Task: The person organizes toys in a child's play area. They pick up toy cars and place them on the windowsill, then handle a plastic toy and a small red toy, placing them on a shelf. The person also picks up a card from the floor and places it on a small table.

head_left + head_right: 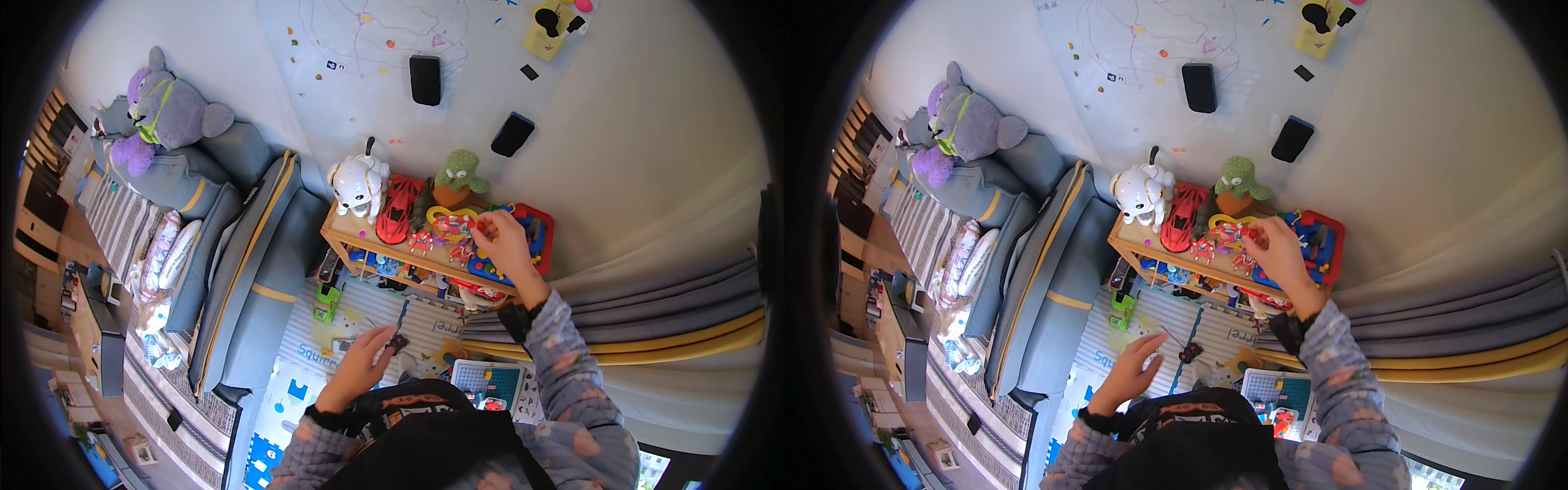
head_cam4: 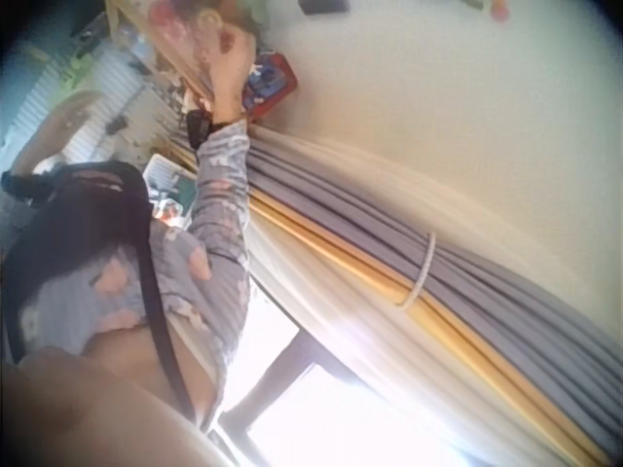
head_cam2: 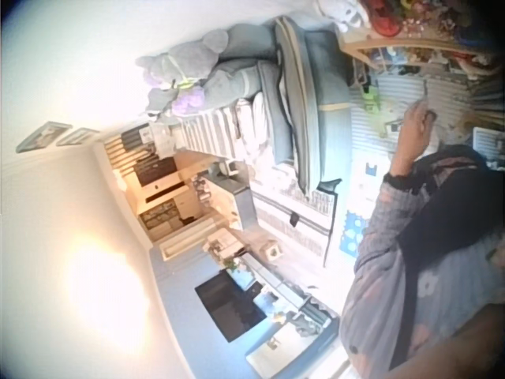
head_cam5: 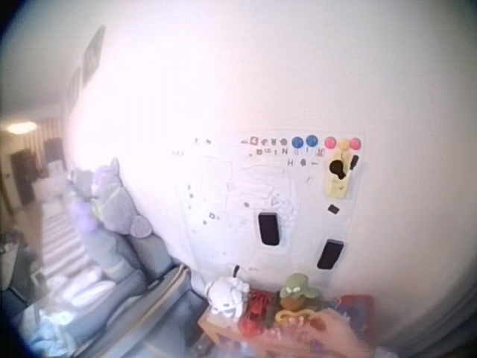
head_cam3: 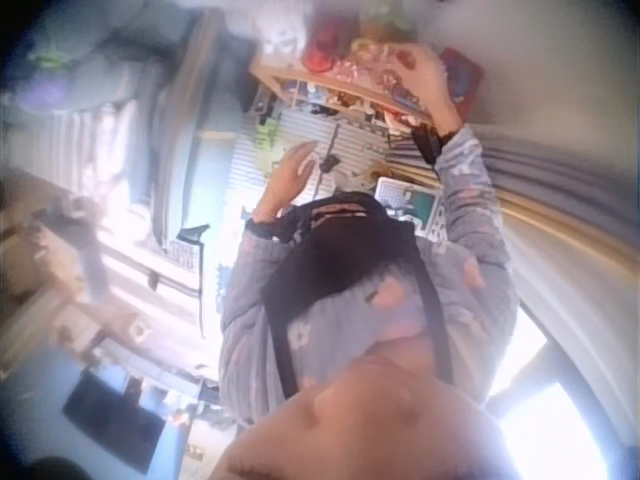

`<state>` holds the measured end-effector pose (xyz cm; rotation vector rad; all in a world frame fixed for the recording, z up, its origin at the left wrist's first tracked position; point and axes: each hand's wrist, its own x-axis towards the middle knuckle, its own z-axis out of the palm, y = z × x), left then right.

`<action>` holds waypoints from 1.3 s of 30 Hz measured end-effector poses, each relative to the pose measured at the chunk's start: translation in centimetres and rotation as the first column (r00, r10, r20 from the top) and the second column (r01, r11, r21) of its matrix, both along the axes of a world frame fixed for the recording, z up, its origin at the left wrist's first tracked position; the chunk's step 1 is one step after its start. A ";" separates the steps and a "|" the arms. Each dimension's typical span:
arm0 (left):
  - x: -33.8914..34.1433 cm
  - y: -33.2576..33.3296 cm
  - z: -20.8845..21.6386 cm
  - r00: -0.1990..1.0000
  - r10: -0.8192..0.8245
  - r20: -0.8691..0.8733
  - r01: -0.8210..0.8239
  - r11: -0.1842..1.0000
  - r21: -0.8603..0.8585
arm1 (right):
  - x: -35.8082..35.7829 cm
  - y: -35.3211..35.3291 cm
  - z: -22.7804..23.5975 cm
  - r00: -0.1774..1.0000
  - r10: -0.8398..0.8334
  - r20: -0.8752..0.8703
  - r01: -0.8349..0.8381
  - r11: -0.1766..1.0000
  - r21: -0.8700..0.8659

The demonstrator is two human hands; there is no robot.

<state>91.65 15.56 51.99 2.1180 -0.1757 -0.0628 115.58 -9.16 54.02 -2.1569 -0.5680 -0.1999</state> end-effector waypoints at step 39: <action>-11.0 4.9 -2.0 0.790 0.532 -0.304 -0.572 0.818 -0.056 | 5.4 2.7 -10.5 0.956 0.295 0.000 -0.261 0.848 -0.462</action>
